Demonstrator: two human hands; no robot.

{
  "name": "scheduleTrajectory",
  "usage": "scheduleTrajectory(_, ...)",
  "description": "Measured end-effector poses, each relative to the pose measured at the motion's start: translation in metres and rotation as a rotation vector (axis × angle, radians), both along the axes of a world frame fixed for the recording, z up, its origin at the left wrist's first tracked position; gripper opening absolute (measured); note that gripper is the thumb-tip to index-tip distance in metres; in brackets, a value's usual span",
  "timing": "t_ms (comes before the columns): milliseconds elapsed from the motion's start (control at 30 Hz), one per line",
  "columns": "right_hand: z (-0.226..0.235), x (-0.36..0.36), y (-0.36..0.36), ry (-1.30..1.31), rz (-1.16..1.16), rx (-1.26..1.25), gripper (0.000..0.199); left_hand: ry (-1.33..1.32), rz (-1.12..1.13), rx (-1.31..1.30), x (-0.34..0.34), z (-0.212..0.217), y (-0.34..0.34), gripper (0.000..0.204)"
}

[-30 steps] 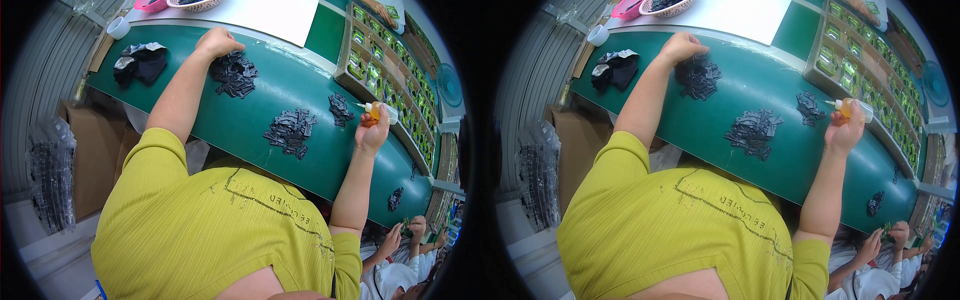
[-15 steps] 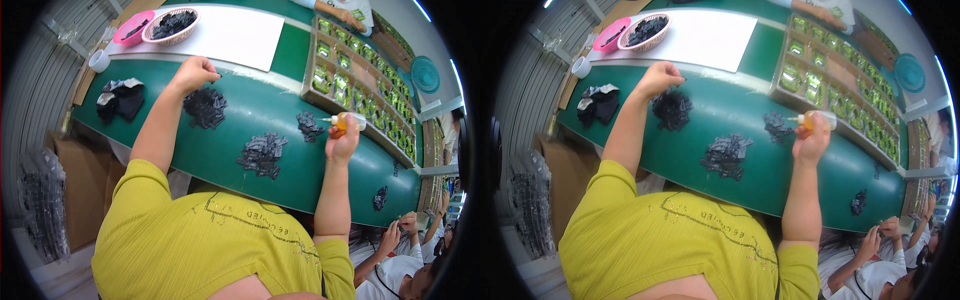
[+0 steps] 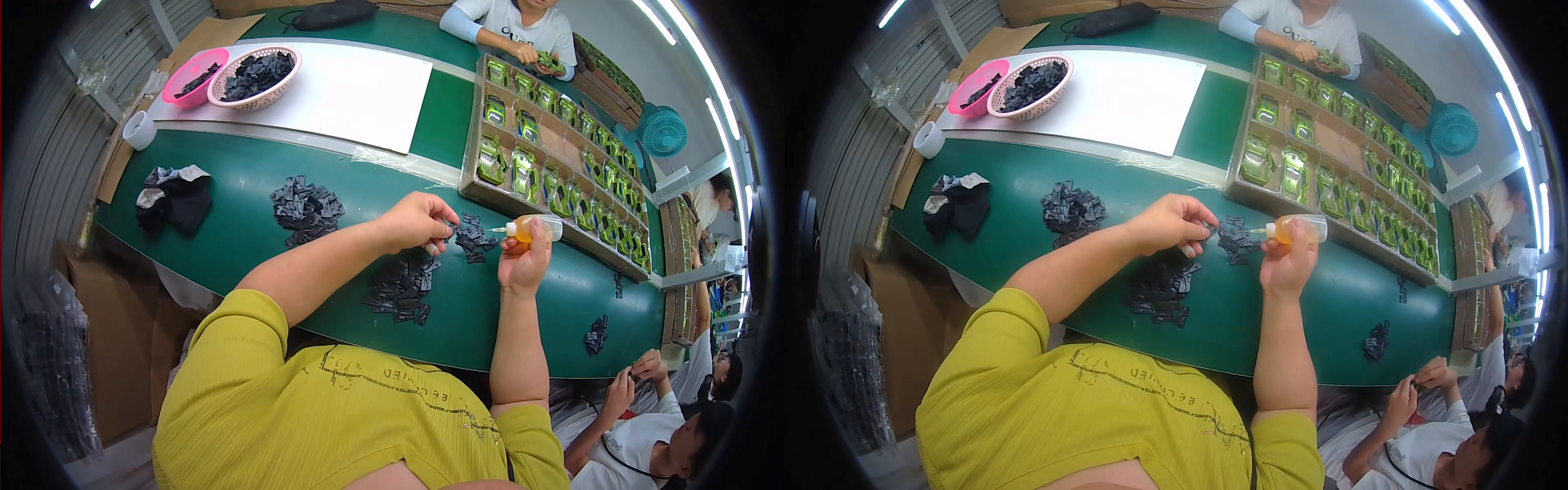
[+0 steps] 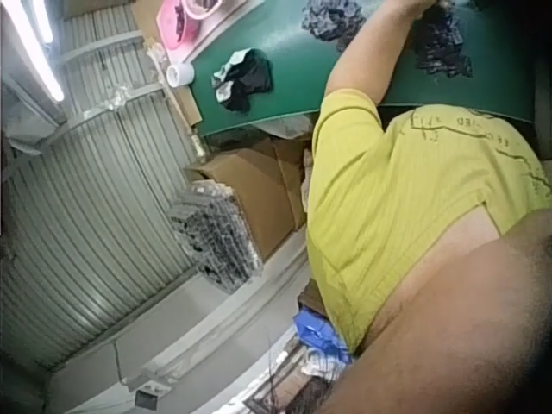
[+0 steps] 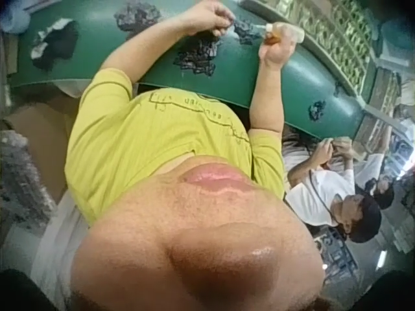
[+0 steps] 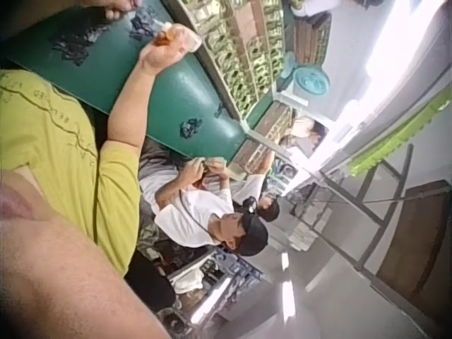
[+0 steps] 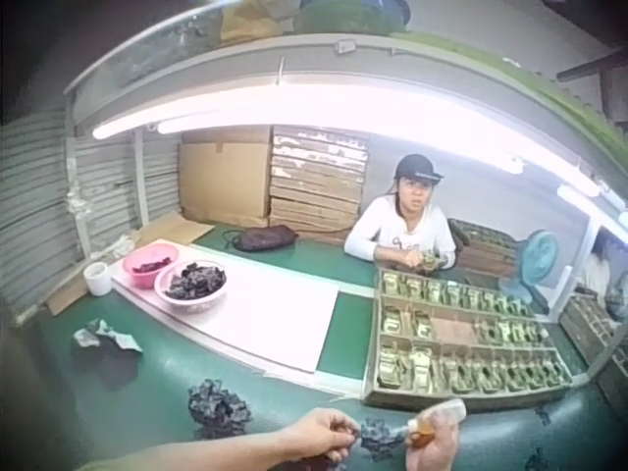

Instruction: The recorder applies glue from a small bottle to black plastic components on a green assembly line table.

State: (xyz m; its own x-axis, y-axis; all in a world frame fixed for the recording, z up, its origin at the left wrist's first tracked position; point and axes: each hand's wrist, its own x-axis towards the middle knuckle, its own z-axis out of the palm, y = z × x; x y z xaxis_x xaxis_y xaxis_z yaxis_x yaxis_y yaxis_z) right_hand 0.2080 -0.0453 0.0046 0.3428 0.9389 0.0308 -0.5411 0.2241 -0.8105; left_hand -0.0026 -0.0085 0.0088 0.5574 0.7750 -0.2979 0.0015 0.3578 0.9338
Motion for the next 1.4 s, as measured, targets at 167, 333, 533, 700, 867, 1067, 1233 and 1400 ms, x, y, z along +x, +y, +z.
scheduleTrajectory(167,-0.006,-0.004,0.003,-0.021,0.023,0.042,0.014,0.015,-0.019,-0.008,0.007,-0.019,0.002,0.021)
scheduleTrajectory(333,-0.007,-0.013,0.004,-0.169,-0.04,0.156,0.013,-0.044,0.016,-0.005,0.005,-0.015,0.002,0.023)
scheduleTrajectory(533,-0.005,-0.022,-0.001,-0.466,-0.031,0.241,0.012,0.017,0.039,-0.05,0.004,-0.007,0.003,0.026)
scheduleTrajectory(700,-0.007,-0.024,-0.004,-0.552,-0.013,0.226,0.014,0.036,0.022,-0.042,0.006,-0.008,0.001,0.026)
scheduleTrajectory(867,-0.008,-0.026,-0.004,-0.564,-0.018,0.232,0.016,0.036,0.044,-0.029,0.006,-0.008,0.001,0.021)
scheduleTrajectory(1067,-0.01,-0.024,-0.003,-0.614,-0.029,0.241,0.013,0.102,0.011,0.01,0.006,-0.004,-0.001,0.026)
scheduleTrajectory(1233,-0.009,-0.027,-0.003,-0.596,-0.028,0.227,0.016,0.076,0.026,0.013,0.007,-0.01,0.002,0.023)
scheduleTrajectory(1400,-0.011,-0.025,-0.002,-0.62,-0.011,0.233,0.017,0.059,0.03,0.02,0.008,-0.009,0.002,0.021)
